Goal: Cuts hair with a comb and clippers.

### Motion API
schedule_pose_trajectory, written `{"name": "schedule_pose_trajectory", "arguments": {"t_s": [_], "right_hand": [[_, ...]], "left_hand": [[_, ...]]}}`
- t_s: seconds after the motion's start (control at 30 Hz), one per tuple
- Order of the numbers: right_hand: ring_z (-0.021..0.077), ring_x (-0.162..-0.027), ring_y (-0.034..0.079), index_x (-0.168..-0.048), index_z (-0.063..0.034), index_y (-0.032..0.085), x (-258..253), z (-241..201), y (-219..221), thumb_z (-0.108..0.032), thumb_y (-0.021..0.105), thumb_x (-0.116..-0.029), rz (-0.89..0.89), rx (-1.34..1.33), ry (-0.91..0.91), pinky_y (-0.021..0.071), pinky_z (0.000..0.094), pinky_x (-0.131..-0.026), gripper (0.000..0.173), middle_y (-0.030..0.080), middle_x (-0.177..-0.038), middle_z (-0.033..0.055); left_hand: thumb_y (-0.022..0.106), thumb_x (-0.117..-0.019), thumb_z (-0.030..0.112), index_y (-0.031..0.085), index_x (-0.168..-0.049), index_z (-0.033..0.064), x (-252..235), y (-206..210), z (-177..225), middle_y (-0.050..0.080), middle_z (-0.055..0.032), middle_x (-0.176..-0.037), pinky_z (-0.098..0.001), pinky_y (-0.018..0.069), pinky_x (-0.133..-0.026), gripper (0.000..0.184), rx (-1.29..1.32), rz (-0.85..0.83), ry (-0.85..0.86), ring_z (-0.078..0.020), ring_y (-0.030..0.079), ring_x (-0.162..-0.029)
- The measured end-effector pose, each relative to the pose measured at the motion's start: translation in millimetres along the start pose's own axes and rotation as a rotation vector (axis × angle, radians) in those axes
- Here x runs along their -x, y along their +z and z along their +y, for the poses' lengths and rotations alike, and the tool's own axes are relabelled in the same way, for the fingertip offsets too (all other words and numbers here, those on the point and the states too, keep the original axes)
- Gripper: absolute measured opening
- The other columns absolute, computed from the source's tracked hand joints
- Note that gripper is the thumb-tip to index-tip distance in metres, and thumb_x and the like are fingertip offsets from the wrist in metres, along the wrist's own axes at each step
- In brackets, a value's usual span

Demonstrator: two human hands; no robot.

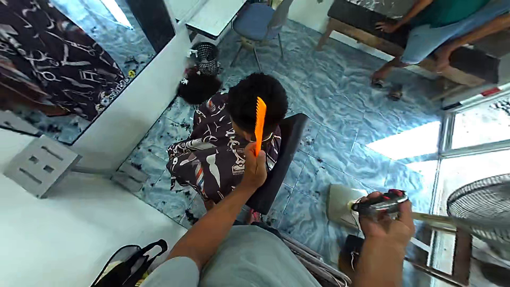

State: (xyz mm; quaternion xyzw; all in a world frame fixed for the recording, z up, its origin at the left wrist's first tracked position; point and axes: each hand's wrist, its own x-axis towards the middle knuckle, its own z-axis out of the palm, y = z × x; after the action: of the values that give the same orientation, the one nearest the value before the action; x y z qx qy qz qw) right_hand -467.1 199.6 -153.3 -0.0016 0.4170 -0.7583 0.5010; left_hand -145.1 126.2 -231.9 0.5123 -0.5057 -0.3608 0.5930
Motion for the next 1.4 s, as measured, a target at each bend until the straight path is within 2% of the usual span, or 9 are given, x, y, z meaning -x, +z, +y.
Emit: {"name": "schedule_pose_trajectory", "arguments": {"t_s": [0.2, 0.33, 0.5, 0.63, 0.73, 0.9, 1.23, 1.33, 1.4], "right_hand": [[0.0198, -0.083, 0.075, -0.114, -0.0179, 0.061, -13.3, -7.3, -5.8, -0.051, 0.028, -0.1107, -0.077, -0.067, 0.089, 0.0648, 0.0362, -0.07, 0.047, 0.074, -0.094, 0.0058], [0.0206, -0.086, 0.076, -0.115, -0.0177, 0.065, -21.5, 3.9, -34.1, -0.054, 0.022, -0.1103, -0.134, -0.089, 0.182, 0.065, 0.0373, -0.072, 0.057, 0.077, -0.097, 0.0066], [0.0194, -0.08, 0.073, -0.105, -0.0237, 0.068, -13.7, 33.8, -39.9, -0.07, 0.018, -0.1031, -0.129, 0.034, 0.425, 0.0627, 0.0457, -0.072, 0.068, 0.074, -0.087, 0.0012], [0.0132, -0.055, 0.065, -0.097, -0.025, 0.067, 8.0, 55.5, -23.2, -0.064, 0.02, -0.1044, -0.114, 0.259, 0.393, 0.0557, 0.0345, -0.047, 0.062, 0.067, -0.069, -0.003], [0.0118, -0.048, 0.061, -0.094, -0.025, 0.064, 20.0, 67.0, -7.0, -0.048, 0.027, -0.1084, -0.033, 0.395, 0.303, 0.0545, 0.0342, -0.043, 0.045, 0.064, -0.064, -0.0052], [0.0111, -0.047, 0.059, -0.086, -0.0241, 0.062, 7.4, 75.6, 10.1, -0.043, 0.029, -0.106, 0.018, 0.376, 0.268, 0.0541, 0.0339, -0.044, 0.043, 0.062, -0.061, -0.0054], [0.0067, -0.047, 0.054, -0.088, -0.0179, 0.058, -99.9, 65.0, 73.3, -0.046, 0.043, -0.1057, -0.017, 0.607, 0.579, 0.0497, 0.0247, -0.044, 0.037, 0.056, -0.062, -0.0047], [0.0108, -0.045, 0.052, -0.101, -0.0153, 0.057, -143.6, 68.3, 75.9, -0.046, 0.046, -0.1068, -0.025, 0.885, 0.651, 0.05, 0.03, -0.041, 0.033, 0.054, -0.064, -0.0018], [0.0136, -0.045, 0.051, -0.11, -0.0151, 0.056, -176.2, 76.4, 64.1, -0.041, 0.046, -0.1062, -0.024, 1.004, 0.643, 0.0499, 0.0339, -0.041, 0.028, 0.053, -0.065, -0.0004]], "left_hand": [[0.032, -0.11, 0.043, 0.036, -0.136, 0.0145, -12.8, -18.5, -0.2, 0.044, 0.0039, -0.075, -0.0283, 0.0486, -0.054, 0.039, 0.354, 0.275, -0.31, -0.0087, 0.046, -0.055], [0.029, -0.1102, 0.037, 0.044, -0.129, 0.0123, -33.8, -70.6, 51.8, 0.042, 0.0081, -0.065, -0.0253, 0.0468, -0.052, 0.034, 0.222, 0.399, -0.154, -0.0054, 0.044, -0.051], [0.055, -0.1053, 0.035, 0.063, -0.092, 0.0024, -131.5, -81.4, 148.3, 0.055, -0.0039, -0.067, -0.0356, 0.0488, -0.056, 0.036, -0.419, 0.06, 0.03, -0.0147, 0.054, -0.057], [0.071, -0.0931, 0.052, 0.068, -0.109, -0.0028, -204.0, -47.7, 152.1, 0.068, -0.0201, -0.103, -0.055, 0.054, -0.091, 0.057, -0.814, -0.42, -0.078, -0.034, 0.066, -0.101], [0.079, -0.0861, 0.052, 0.065, -0.116, -0.0021, -219.5, -33.3, 140.8, 0.068, -0.0209, -0.109, -0.059, 0.055, -0.089, 0.063, -0.959, -0.644, -0.169, -0.0358, 0.067, -0.105], [0.08, -0.0862, 0.047, 0.065, -0.118, -0.0015, -211.6, -34.3, 132.3, 0.066, -0.0201, -0.116, -0.0564, 0.0496, -0.1, 0.06, -0.995, -0.679, -0.107, -0.0354, 0.063, -0.115], [0.083, -0.0836, 0.044, 0.062, -0.125, -0.0007, -190.2, -54.5, 120.6, 0.065, -0.02, -0.122, -0.0574, 0.0505, -0.101, 0.065, -0.761, -0.464, -0.15, -0.036, 0.062, -0.116], [0.067, -0.0972, 0.048, 0.067, -0.122, 0.005, -182.8, -98.1, 114.4, 0.07, -0.0116, -0.098, -0.0491, 0.0574, -0.083, 0.049, -0.586, -0.092, -0.267, -0.0225, 0.068, -0.088], [0.045, -0.1079, 0.05, 0.064, -0.126, 0.0035, -152.1, -142.4, 104.6, 0.071, -0.0104, -0.101, -0.0458, 0.0584, -0.088, 0.053, -0.466, 0.299, -0.357, -0.0201, 0.069, -0.091]]}}
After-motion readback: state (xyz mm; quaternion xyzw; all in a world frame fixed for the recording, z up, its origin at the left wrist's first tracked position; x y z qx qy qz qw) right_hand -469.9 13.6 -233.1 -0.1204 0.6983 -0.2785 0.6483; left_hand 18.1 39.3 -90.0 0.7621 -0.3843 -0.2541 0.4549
